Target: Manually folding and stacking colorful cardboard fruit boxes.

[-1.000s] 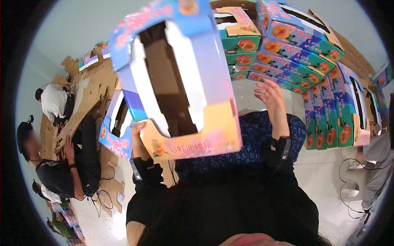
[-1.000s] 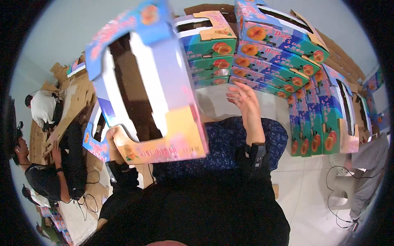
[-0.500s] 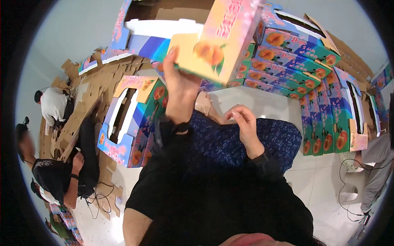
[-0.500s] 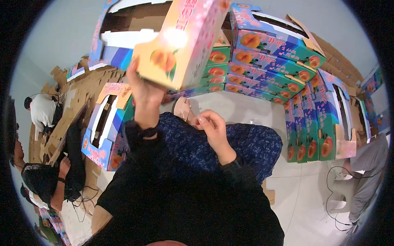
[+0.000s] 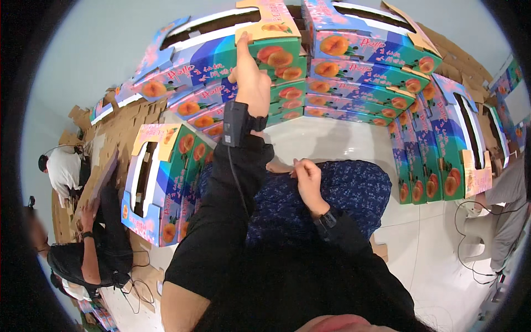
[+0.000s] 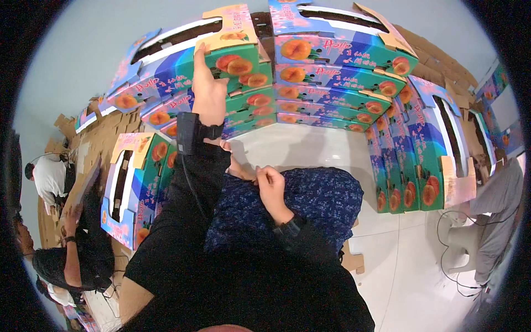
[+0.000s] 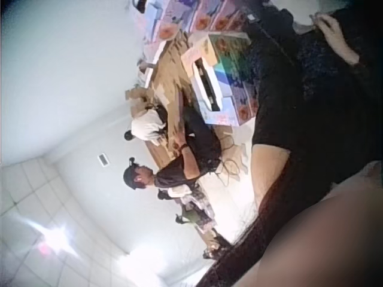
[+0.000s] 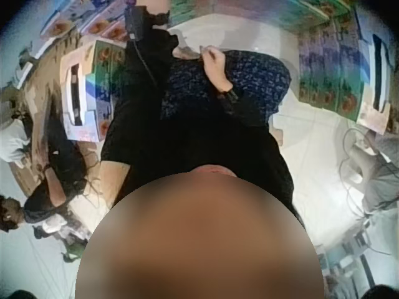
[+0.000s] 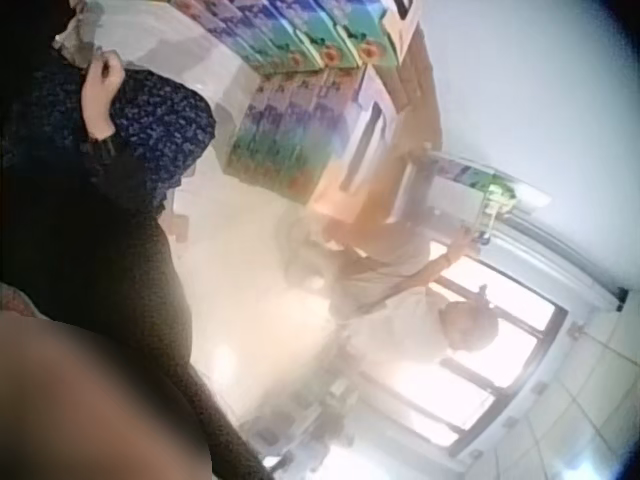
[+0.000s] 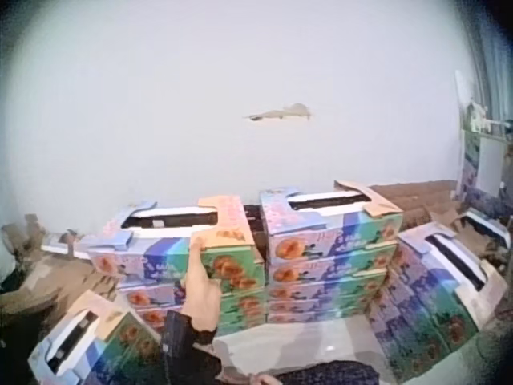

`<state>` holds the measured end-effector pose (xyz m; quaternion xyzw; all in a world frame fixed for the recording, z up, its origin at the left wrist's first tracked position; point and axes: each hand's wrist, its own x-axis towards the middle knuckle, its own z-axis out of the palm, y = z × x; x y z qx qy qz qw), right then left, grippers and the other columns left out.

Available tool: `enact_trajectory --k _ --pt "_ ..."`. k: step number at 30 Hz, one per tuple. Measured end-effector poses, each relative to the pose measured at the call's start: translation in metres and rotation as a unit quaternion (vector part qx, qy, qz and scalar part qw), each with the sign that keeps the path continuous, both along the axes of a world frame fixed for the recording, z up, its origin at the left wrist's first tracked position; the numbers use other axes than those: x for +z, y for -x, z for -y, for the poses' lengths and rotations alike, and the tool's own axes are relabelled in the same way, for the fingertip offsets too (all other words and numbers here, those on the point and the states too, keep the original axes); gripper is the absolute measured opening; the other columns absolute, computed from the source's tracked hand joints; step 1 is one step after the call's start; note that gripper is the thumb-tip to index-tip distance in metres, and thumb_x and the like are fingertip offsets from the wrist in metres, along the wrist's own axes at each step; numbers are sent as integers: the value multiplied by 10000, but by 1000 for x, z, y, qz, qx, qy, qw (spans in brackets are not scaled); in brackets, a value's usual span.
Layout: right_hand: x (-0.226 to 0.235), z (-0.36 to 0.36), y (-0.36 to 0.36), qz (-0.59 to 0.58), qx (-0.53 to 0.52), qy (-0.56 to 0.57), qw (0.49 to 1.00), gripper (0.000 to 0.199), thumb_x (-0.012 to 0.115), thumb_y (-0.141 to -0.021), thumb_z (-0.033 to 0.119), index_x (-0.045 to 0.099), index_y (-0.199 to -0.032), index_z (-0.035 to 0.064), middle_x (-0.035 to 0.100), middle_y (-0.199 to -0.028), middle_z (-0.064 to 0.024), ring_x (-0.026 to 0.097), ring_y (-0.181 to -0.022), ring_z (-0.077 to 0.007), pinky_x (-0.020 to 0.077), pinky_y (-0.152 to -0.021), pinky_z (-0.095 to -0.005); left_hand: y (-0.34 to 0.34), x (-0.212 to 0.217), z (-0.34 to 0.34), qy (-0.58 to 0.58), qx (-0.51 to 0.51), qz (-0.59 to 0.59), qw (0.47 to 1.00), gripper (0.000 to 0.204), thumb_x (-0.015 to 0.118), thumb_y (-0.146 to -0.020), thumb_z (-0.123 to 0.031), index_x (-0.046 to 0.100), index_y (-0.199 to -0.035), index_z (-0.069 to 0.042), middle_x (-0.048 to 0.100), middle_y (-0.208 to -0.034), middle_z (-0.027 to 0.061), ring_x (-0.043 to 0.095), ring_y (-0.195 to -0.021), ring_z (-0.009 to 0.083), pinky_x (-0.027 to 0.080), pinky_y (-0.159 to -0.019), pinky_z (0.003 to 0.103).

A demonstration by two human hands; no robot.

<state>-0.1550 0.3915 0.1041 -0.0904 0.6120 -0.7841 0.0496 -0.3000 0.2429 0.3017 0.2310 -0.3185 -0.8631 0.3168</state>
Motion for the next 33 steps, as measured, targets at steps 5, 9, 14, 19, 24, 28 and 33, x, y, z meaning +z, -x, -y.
enact_trajectory --k 5,9,14,19,24,28,33 --pt "-6 1 3 19 13 21 1000 279 533 -924 135 526 -667 27 548 -621 -4 497 -582 -62 400 -563 -215 7 2 5 16 -138 -20 990 713 717 -722 -447 421 -1236 -49 394 -1309 114 446 -1134 218 265 -1021 415" --pt "-12 2 7 55 37 21 998 261 546 -914 132 540 -674 30 560 -625 -9 502 -586 -61 402 -566 -214 -2 12 14 -28 -124 145 981 895 678 -715 -536 305 -1366 -48 244 -1432 173 300 -1287 273 159 -1077 431" --pt "-14 3 12 46 51 -4 998 245 554 -909 131 552 -687 27 570 -633 -13 510 -594 -62 411 -578 -211 -53 -17 52 -56 -315 83 944 877 613 -748 -562 285 -1366 -33 272 -1383 177 304 -1273 277 200 -1058 447" --pt "-14 3 10 40 42 0 998 262 569 -896 125 548 -663 7 567 -609 -6 500 -568 -51 405 -553 -204 -92 -30 112 283 187 -107 935 423 575 -848 -305 471 -1146 -23 484 -1031 97 450 -1049 238 318 -938 427" --pt "-24 9 10 39 48 -41 997 267 574 -892 131 542 -658 5 573 -611 -3 502 -567 -50 403 -543 -206 -133 2 156 716 476 69 506 447 554 -874 -301 476 -1184 11 496 -1136 182 450 -1087 316 304 -978 430" --pt "-27 13 11 -6 28 -95 995 256 574 -889 121 543 -666 -2 572 -605 -9 483 -553 -50 386 -529 -211 -126 -20 190 675 318 159 646 672 573 -853 -411 384 -1307 47 433 -1295 248 411 -1199 369 284 -1014 452" --pt "-35 10 11 -49 18 -127 990 252 592 -876 125 549 -662 -2 554 -577 0 473 -537 -52 380 -509 -225 -120 -40 184 659 205 220 689 797 654 -785 -405 332 -1322 88 416 -1298 277 432 -1201 360 287 -1036 438"
